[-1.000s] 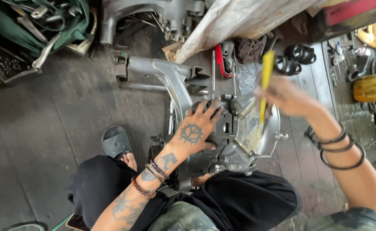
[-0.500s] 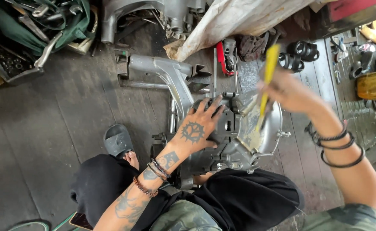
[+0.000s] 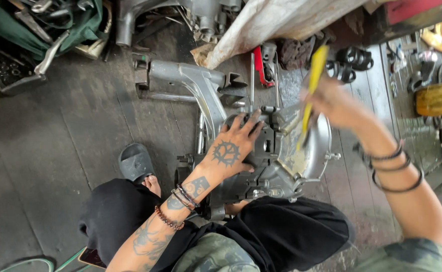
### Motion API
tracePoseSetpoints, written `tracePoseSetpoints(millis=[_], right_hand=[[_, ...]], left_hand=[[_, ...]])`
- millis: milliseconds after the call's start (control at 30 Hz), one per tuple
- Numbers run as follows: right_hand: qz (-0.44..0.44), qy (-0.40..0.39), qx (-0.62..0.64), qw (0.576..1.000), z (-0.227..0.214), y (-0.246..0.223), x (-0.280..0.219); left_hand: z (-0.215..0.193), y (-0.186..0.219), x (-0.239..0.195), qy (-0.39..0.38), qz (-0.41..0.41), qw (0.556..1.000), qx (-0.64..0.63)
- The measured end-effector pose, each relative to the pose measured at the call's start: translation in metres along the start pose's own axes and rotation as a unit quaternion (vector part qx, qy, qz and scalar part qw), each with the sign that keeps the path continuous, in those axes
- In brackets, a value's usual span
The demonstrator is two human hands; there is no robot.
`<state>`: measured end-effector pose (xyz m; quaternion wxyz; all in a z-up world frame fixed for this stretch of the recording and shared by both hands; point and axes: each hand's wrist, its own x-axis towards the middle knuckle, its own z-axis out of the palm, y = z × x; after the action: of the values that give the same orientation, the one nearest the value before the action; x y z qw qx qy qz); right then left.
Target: Cleaning a motorcycle engine casing using a brush and cleaning solution.
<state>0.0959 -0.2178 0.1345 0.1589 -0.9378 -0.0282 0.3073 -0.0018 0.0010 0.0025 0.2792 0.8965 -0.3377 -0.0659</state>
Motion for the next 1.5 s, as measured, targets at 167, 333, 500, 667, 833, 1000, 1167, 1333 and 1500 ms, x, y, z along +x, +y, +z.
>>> tracePoseSetpoints(millis=[167,333,500,667,833,1000,1167,1333,1500], right_hand=[[-0.098,-0.029,0.07,0.992,0.008,0.033,0.015],[-0.14,0.004,0.128,0.982,-0.007,0.046,0.028],[-0.057,-0.021,0.091,0.994,-0.006,0.006,0.01],[-0.122,-0.072,0.053,0.988,0.0,0.042,0.022],[-0.166,-0.004,0.131,0.977,-0.013,0.043,0.023],[-0.006,0.019,0.01,1.0,-0.008,0.006,0.011],[-0.11,-0.085,0.051,0.989,0.004,0.03,0.028],[-0.266,0.018,0.138,0.954,-0.013,0.052,0.037],[-0.096,0.05,0.124,0.986,-0.017,0.039,0.017]], left_hand=[[0.001,-0.002,0.0,0.003,0.001,1.0,0.004],[0.002,-0.001,0.0,0.01,-0.002,1.0,-0.006],[0.004,-0.001,0.001,0.017,0.003,1.0,-0.005],[0.016,-0.004,0.0,0.055,0.002,0.998,0.004],[0.017,-0.004,0.0,0.053,0.001,0.998,0.02],[0.011,-0.003,0.0,0.046,0.003,0.999,0.001],[0.013,-0.004,0.0,0.051,0.002,0.999,0.004],[0.014,-0.004,-0.002,0.063,-0.005,0.998,0.008],[0.015,-0.003,0.0,0.053,0.005,0.999,0.007]])
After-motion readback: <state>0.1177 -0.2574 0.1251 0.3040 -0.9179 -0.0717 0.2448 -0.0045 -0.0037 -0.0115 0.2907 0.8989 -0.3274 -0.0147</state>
